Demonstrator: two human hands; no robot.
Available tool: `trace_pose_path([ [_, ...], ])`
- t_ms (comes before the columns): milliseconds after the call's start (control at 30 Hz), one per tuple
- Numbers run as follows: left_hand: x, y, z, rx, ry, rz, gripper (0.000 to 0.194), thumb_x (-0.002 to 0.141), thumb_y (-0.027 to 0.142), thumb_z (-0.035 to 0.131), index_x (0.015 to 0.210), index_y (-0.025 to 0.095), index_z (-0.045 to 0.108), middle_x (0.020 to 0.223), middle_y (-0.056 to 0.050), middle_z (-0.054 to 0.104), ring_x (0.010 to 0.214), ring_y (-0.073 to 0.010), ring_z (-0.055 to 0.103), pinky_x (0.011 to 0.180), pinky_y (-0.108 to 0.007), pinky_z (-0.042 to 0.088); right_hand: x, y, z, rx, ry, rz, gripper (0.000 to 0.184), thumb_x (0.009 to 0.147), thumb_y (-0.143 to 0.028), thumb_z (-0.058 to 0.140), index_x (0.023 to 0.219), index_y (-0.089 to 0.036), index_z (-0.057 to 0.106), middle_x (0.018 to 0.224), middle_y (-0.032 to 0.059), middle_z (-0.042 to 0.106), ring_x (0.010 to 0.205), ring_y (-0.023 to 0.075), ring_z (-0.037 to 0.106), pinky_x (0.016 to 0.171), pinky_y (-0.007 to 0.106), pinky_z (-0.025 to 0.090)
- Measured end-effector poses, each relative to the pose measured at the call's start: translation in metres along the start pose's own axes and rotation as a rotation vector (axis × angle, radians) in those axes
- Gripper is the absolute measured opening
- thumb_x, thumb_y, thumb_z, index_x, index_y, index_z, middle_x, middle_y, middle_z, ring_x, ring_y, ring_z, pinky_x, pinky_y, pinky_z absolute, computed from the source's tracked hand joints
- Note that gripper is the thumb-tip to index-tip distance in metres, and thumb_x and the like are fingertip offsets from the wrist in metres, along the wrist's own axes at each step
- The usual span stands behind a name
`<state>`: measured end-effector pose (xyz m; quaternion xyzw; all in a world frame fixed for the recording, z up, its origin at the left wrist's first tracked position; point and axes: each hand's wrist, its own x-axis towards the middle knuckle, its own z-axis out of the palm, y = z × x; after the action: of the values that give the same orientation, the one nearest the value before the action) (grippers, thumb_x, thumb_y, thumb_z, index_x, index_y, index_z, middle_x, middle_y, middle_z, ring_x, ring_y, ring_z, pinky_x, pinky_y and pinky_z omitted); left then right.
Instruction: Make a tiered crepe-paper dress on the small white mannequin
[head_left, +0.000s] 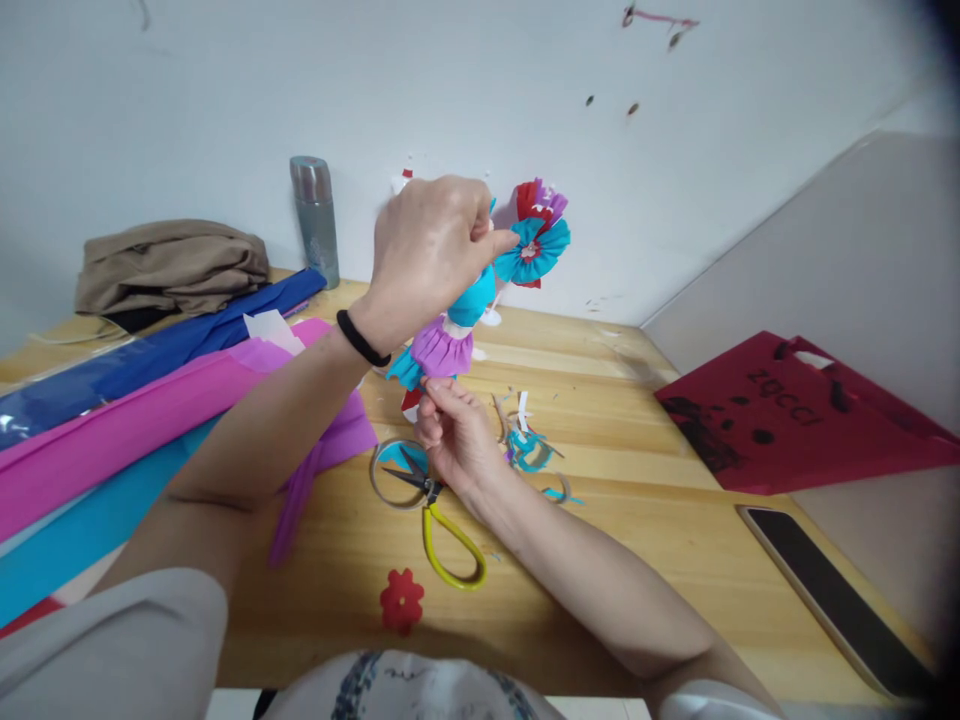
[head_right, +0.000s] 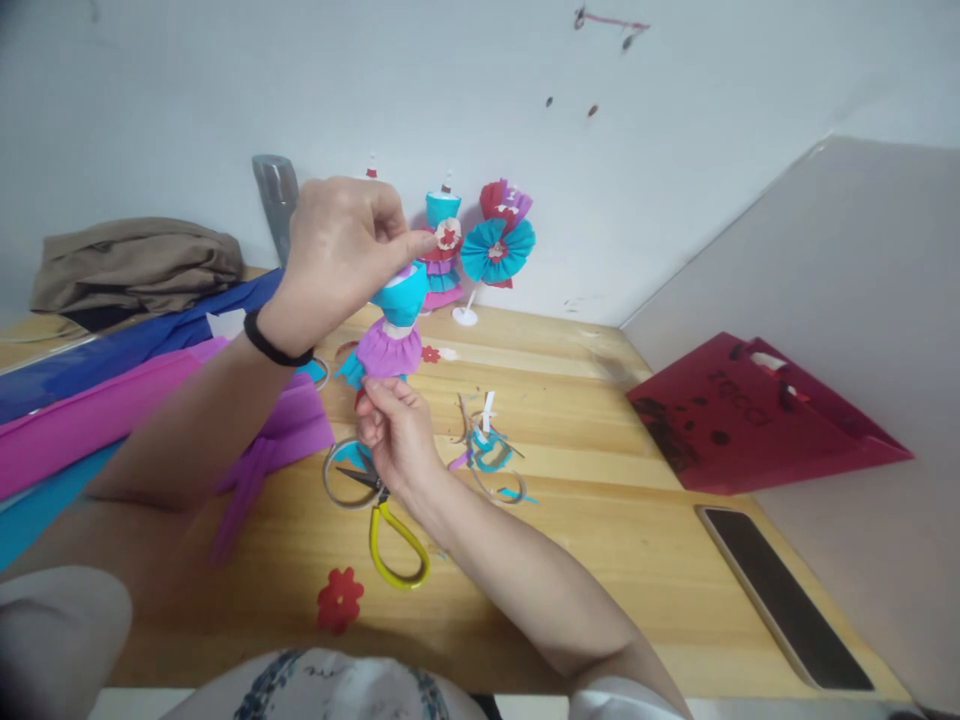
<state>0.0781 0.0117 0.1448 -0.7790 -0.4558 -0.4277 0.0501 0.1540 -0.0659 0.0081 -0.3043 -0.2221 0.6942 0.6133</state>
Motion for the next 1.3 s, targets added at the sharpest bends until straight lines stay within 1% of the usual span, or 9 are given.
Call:
trace_pose_path([
  [233, 0.002, -0.002, 0.0, -0.001, -0.011, -0.026, 0.025, 0.086, 0.04, 0.07, 0.071, 0.021, 0.071, 0.081, -0.007, 0.075, 0.08, -0.0244, 0.067, 0.063, -0.034, 0.032, -0.009, 0.0, 0.001, 0.032, -0.003, 0.061, 0.024, 0.065, -0.019, 0.083, 0.084, -0.016, 0.07, 0.047, -0.0063, 0.062, 0.031, 0.0027, 0.039, 0.033, 0.013, 0.031],
  [500, -0.001, 0.002, -0.001, -0.007, -0.013, -0.03, 0.027, 0.09, 0.043, 0.063, 0.074, 0.024, 0.074, 0.083, -0.008, 0.076, 0.085, -0.0289, 0.068, 0.066, -0.038, 0.038, -0.004, 0.004, 0.008, 0.095, 0.048, -0.013, 0.026, 0.068, -0.018, 0.081, 0.065, -0.018, 0.056, 0.05, -0.0059, 0.063, 0.033, 0.002, 0.039, 0.034, 0.012, 0.031],
  [600, 0.0, 0.003, -0.002, -0.027, -0.069, -0.061, 0.022, 0.088, 0.043, 0.065, 0.075, 0.028, 0.074, 0.085, -0.007, 0.075, 0.089, -0.0298, 0.068, 0.073, -0.04, 0.042, -0.001, 0.005, 0.016, 0.097, 0.058, 0.005, 0.025, 0.072, -0.017, 0.078, 0.065, -0.018, 0.054, 0.049, -0.0064, 0.062, 0.033, 0.0023, 0.038, 0.034, 0.013, 0.029],
  [800, -0.001, 0.004, -0.003, 0.013, -0.055, -0.027, 0.032, 0.092, 0.046, 0.057, 0.079, 0.022, 0.074, 0.086, -0.009, 0.076, 0.088, -0.0284, 0.069, 0.07, -0.038, 0.043, 0.001, 0.008, 0.028, 0.154, 0.144, 0.054, 0.027, 0.078, -0.017, 0.071, 0.062, -0.018, 0.049, 0.046, -0.0079, 0.056, 0.032, 0.0023, 0.036, 0.035, 0.014, 0.027],
  [933, -0.002, 0.004, -0.002, -0.004, -0.085, -0.065, 0.027, 0.091, 0.046, 0.058, 0.078, 0.028, 0.072, 0.088, -0.006, 0.075, 0.091, -0.0277, 0.067, 0.078, -0.039, 0.045, 0.004, 0.014, 0.029, 0.141, 0.172, 0.115, 0.029, 0.08, -0.019, 0.069, 0.063, -0.019, 0.046, 0.045, -0.0087, 0.052, 0.033, 0.0029, 0.034, 0.035, 0.015, 0.027],
  [1033, 0.0, 0.001, -0.001, -0.06, -0.081, -0.061, 0.025, 0.089, 0.045, 0.062, 0.072, 0.028, 0.068, 0.083, -0.006, 0.072, 0.09, -0.0285, 0.066, 0.079, -0.039, 0.044, -0.001, 0.018, 0.029, 0.133, 0.12, 0.189, 0.03, 0.073, -0.021, 0.075, 0.061, -0.019, 0.047, 0.045, -0.0086, 0.053, 0.034, 0.0026, 0.033, 0.035, 0.016, 0.026],
  [1133, 0.002, -0.003, -0.001, -0.117, -0.074, -0.012, 0.03, 0.088, 0.041, 0.066, 0.064, 0.024, 0.062, 0.073, -0.005, 0.067, 0.081, -0.0251, 0.065, 0.074, -0.037, 0.042, -0.015, 0.016, 0.027, 0.003, -0.056, 0.248, 0.026, 0.069, -0.03, 0.078, 0.059, -0.019, 0.056, 0.047, -0.0065, 0.056, 0.034, 0.0035, 0.033, 0.035, 0.018, 0.024],
  [1200, 0.004, -0.007, -0.003, -0.177, -0.097, 0.014, 0.033, 0.087, 0.038, 0.067, 0.06, 0.023, 0.058, 0.067, -0.003, 0.063, 0.073, -0.0215, 0.062, 0.07, -0.035, 0.041, -0.026, 0.008, 0.024, -0.159, -0.163, 0.159, 0.024, 0.074, -0.04, 0.075, 0.063, -0.021, 0.065, 0.046, -0.0052, 0.055, 0.034, 0.005, 0.032, 0.036, 0.019, 0.021],
  [1300, 0.005, -0.013, -0.007, -0.324, -0.141, 0.051, 0.034, 0.085, 0.034, 0.068, 0.057, 0.022, 0.056, 0.061, -0.001, 0.059, 0.068, -0.0175, 0.057, 0.065, -0.031, 0.038, -0.033, -0.021, 0.02, -0.347, -0.149, -0.267, 0.03, 0.078, -0.043, 0.074, 0.061, -0.02, 0.062, 0.04, -0.0073, 0.044, 0.034, 0.0048, 0.027, 0.038, 0.021, 0.02],
])
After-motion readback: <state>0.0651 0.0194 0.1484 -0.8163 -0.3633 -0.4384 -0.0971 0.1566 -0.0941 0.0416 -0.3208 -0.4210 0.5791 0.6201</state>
